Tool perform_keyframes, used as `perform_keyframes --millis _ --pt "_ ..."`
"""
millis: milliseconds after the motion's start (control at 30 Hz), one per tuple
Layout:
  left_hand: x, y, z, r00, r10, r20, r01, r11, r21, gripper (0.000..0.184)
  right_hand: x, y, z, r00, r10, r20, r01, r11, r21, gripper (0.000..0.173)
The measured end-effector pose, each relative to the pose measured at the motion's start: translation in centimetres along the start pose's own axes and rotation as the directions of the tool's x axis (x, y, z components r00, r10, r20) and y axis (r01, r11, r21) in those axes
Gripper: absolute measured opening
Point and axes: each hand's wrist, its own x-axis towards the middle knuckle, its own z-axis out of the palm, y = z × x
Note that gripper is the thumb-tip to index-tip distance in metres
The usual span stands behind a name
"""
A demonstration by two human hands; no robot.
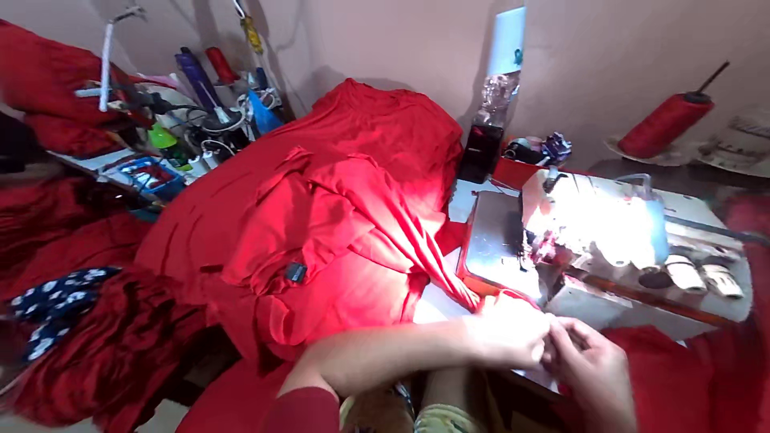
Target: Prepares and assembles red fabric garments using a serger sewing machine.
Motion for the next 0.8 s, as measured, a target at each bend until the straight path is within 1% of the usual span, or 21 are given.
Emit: perform_keyframes --millis 67,100,133,167,200,233,267,300,367,400,433,467,533,567,600,633,667,700,733,767,800 --pt "-1.6 -2.1 -4.5 0.98 0.11 -0.166 -0.126 0.988 -0.091 0.021 -1.2 -1.6 -0.2 0.992 0.029 0.126 -0.046 0.991 0.13 0.02" --pt "-2.8 -3.3 -7.3 0.943 0.125 -0.31 -0.19 0.963 -0.191 0.015 -1.7 -2.1 -0.2 0.986 0.03 0.164 -0.058 0.984 0.168 0.02" --pt "-4.4 -4.2 -10.3 0.88 0.067 -0.471 -0.246 0.911 -0.331 0.009 -2.0 -2.5 0.0 0.982 0.018 0.187 -0.055 0.98 0.193 0.02" --pt "-6.6 -4.8 -13.4 0.776 -0.071 -0.627 -0.292 0.841 -0.456 0.01 -2.2 -2.8 0.2 0.981 -0.004 0.194 -0.037 0.978 0.207 0.02" --pt "-8.8 -5.9 -16.1 0.619 -0.213 -0.756 -0.336 0.798 -0.5 0.012 -2.3 -2.9 0.5 0.981 -0.026 0.193 -0.017 0.975 0.222 0.019" --pt "-11.2 -8.1 -18.3 0.476 -0.312 -0.822 -0.347 0.793 -0.502 0.024 -2.4 -3.0 0.8 0.98 -0.048 0.192 0.001 0.971 0.237 0.018" --pt "-13.5 -11.2 -19.3 0.401 -0.374 -0.836 -0.236 0.84 -0.489 0.045 -2.5 -3.1 1.1 0.978 -0.069 0.196 0.017 0.967 0.255 0.017" --pt "-15.6 -14.2 -19.0 0.388 -0.445 -0.807 -0.022 0.871 -0.491 0.061 -2.6 -3.4 1.4 0.974 -0.09 0.209 0.031 0.962 0.271 0.016" --pt "-17.2 -17.8 -16.7 0.418 -0.61 -0.673 0.437 0.785 -0.44 0.08 -2.4 -4.2 2.6 0.953 -0.162 0.256 0.086 0.955 0.283 0.018" --pt "-16.7 -18.7 -16.0 0.435 -0.658 -0.614 0.575 0.728 -0.374 0.075 -2.1 -4.7 3.5 0.929 -0.218 0.301 0.133 0.951 0.277 0.021" --pt "-15.8 -18.4 -15.8 0.445 -0.678 -0.586 0.618 0.706 -0.347 0.062 -1.6 -5.4 4.6 0.886 -0.273 0.373 0.185 0.949 0.256 0.024" --pt "-14.7 -17.1 -16.0 0.464 -0.675 -0.574 0.591 0.719 -0.367 0.05 -0.7 -6.5 5.9 0.824 -0.307 0.476 0.238 0.95 0.2 0.025" --pt "-12.6 -11.5 -17.3 0.536 -0.688 -0.488 0.422 0.72 -0.552 0.048 1.5 -10.0 8.4 0.637 -0.272 0.721 0.308 0.948 0.085 0.032" --pt "-11.5 -8.3 -18.1 0.577 -0.685 -0.445 0.34 0.697 -0.632 0.049 2.6 -11.9 9.7 0.551 -0.265 0.792 0.342 0.937 0.076 0.045" --pt "-10.2 -5.8 -18.7 0.626 -0.64 -0.445 0.252 0.706 -0.662 0.05 3.4 -14.0 11.0 0.494 -0.276 0.825 0.359 0.928 0.095 0.062" --pt "-7.9 -4.7 -19.3 0.674 -0.534 -0.511 0.117 0.759 -0.64 0.049 3.7 -16.3 12.0 0.497 -0.316 0.808 0.343 0.927 0.152 0.073" --pt "-4.3 -5.2 -19.8 0.672 -0.368 -0.643 -0.093 0.819 -0.566 0.044 3.5 -18.4 13.2 0.562 -0.411 0.718 0.321 0.908 0.268 0.063" --pt "-0.4 -4.7 -21.0 0.64 -0.255 -0.725 -0.281 0.8 -0.53 0.039 3.0 -20.2 14.6 0.651 -0.514 0.558 0.293 0.849 0.44 0.04" --pt "2.9 -3.1 -22.9 0.608 -0.185 -0.772 -0.395 0.773 -0.496 0.033 2.5 -22.0 15.6 0.728 -0.525 0.442 0.223 0.79 0.571 0.026" --pt "5.2 -0.9 -25.1 0.558 -0.111 -0.822 -0.433 0.806 -0.403 0.026 2.0 -23.5 16.2 0.791 -0.499 0.354 0.185 0.746 0.64 0.023" --pt "6.5 1.3 -27.7 0.492 -0.011 -0.871 -0.405 0.883 -0.239 0.019 1.5 -24.7 16.4 0.839 -0.456 0.297 0.167 0.735 0.657 0.022"
